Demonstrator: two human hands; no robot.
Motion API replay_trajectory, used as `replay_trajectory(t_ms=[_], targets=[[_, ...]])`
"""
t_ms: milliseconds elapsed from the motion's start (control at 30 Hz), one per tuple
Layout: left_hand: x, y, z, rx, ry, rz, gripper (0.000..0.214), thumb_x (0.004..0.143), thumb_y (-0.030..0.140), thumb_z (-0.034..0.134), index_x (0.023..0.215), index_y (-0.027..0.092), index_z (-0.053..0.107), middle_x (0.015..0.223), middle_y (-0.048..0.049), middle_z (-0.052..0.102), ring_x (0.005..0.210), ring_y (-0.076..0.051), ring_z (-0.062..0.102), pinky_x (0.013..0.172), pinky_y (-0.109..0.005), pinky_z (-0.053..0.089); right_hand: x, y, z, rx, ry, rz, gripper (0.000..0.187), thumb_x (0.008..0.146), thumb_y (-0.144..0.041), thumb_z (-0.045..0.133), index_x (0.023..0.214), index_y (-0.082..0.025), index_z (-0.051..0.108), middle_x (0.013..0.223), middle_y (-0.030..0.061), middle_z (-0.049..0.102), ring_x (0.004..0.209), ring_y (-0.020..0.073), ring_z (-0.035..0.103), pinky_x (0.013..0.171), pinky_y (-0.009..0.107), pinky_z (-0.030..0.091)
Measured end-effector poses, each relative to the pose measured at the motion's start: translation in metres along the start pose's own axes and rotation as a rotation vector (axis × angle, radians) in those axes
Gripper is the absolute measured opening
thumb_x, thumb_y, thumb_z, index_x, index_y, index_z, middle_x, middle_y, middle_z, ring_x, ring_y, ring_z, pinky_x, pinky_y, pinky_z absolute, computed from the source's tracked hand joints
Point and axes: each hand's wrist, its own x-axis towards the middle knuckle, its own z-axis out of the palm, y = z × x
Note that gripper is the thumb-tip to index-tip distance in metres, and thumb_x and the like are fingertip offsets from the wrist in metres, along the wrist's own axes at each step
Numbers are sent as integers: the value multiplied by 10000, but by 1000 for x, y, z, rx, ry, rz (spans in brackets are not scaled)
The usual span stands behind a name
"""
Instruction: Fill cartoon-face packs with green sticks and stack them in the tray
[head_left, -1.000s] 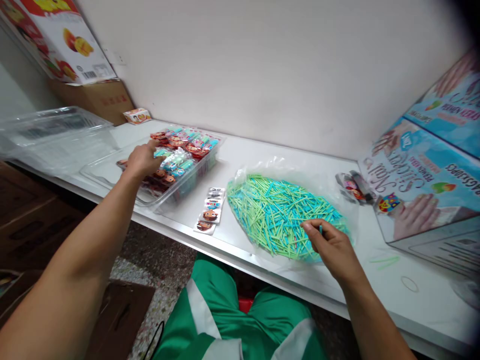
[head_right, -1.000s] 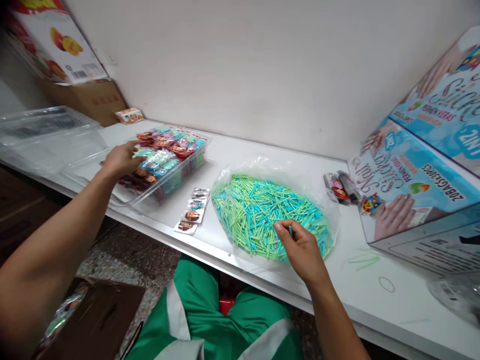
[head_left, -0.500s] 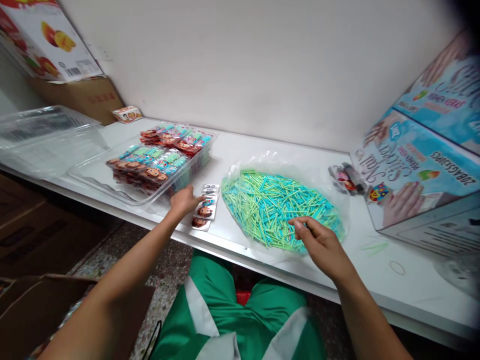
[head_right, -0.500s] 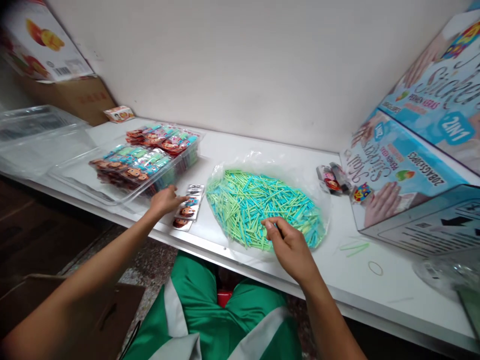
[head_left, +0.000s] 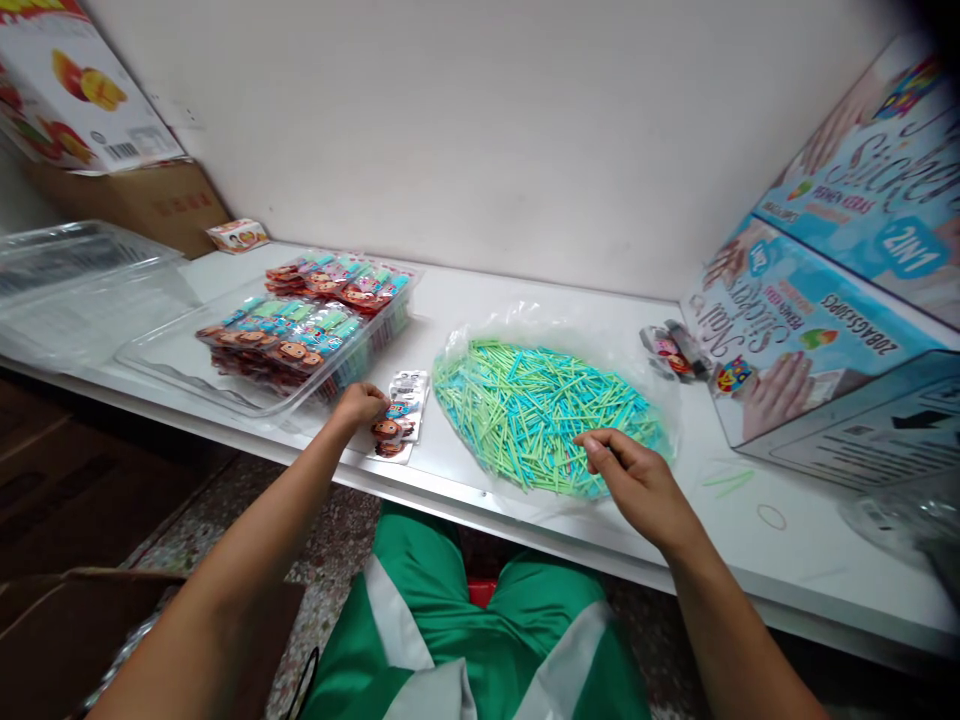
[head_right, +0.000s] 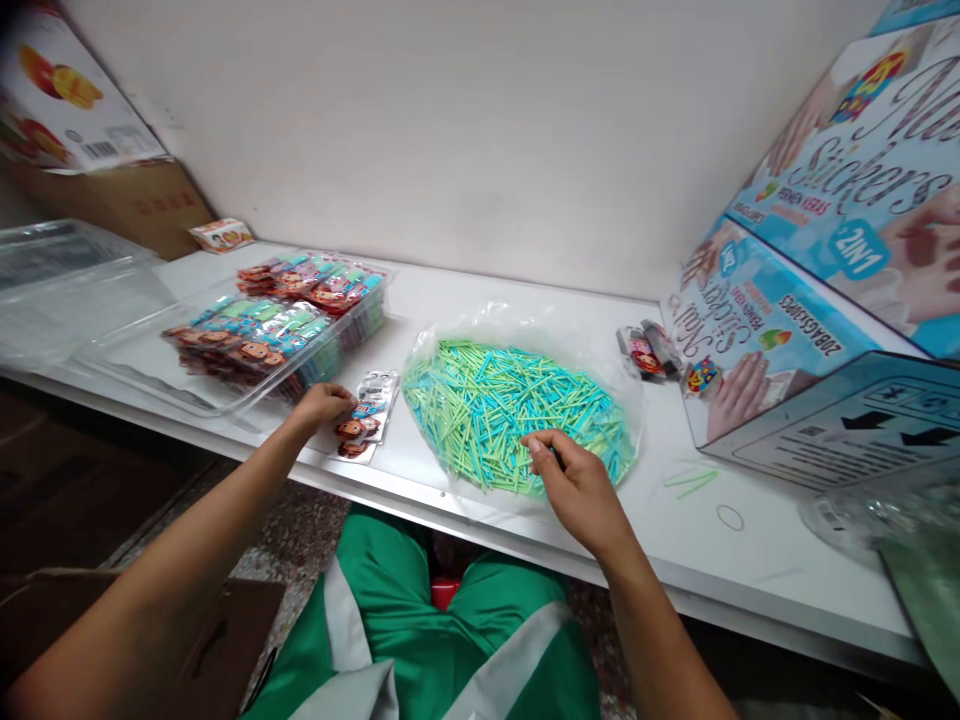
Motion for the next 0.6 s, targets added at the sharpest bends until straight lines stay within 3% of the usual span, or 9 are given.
replay_trajectory(t_ms=[233, 433, 533, 600], targets=[[-9, 3, -10, 196, 97, 73, 153, 583, 210, 606, 711, 154, 668, 723, -73, 676, 761, -226, 613, 634, -258, 414, -1, -6, 5, -7, -29, -4, 272, 877, -427, 435, 925, -211, 593, 713, 1, 567, 682, 146, 529, 618, 251, 409], [-29, 18, -24, 233, 234, 134, 185, 665, 279, 582, 780, 167, 673, 820, -107, 683, 884, -286, 602, 716, -309, 406, -2, -10, 6, -38, -24, -26, 259, 880, -413, 438, 890, -209, 597, 684, -6, 564, 650, 139, 529, 615, 254, 404], [-57, 34, -20, 37, 283, 188, 251, 752, 334, 516, 874, 157, 646, 831, -76, 669, 810, -216, 607, 690, -274, 423, -2, -15, 16, 15, 21, -11, 271, 863, -429, 462, 872, -201, 609, 710, 8, 594, 674, 150, 549, 627, 262, 415], [-88, 48, -7, -371, 211, 211, 262, 747, 364, 550, 862, 141, 625, 737, -43, 641, 655, -159, 581, 614, -248, 427, -1, -21, 30, 97, 54, 23, 291, 838, -447, 497, 916, -193, 615, 771, 27, 626, 710, 161, 566, 657, 273, 432]])
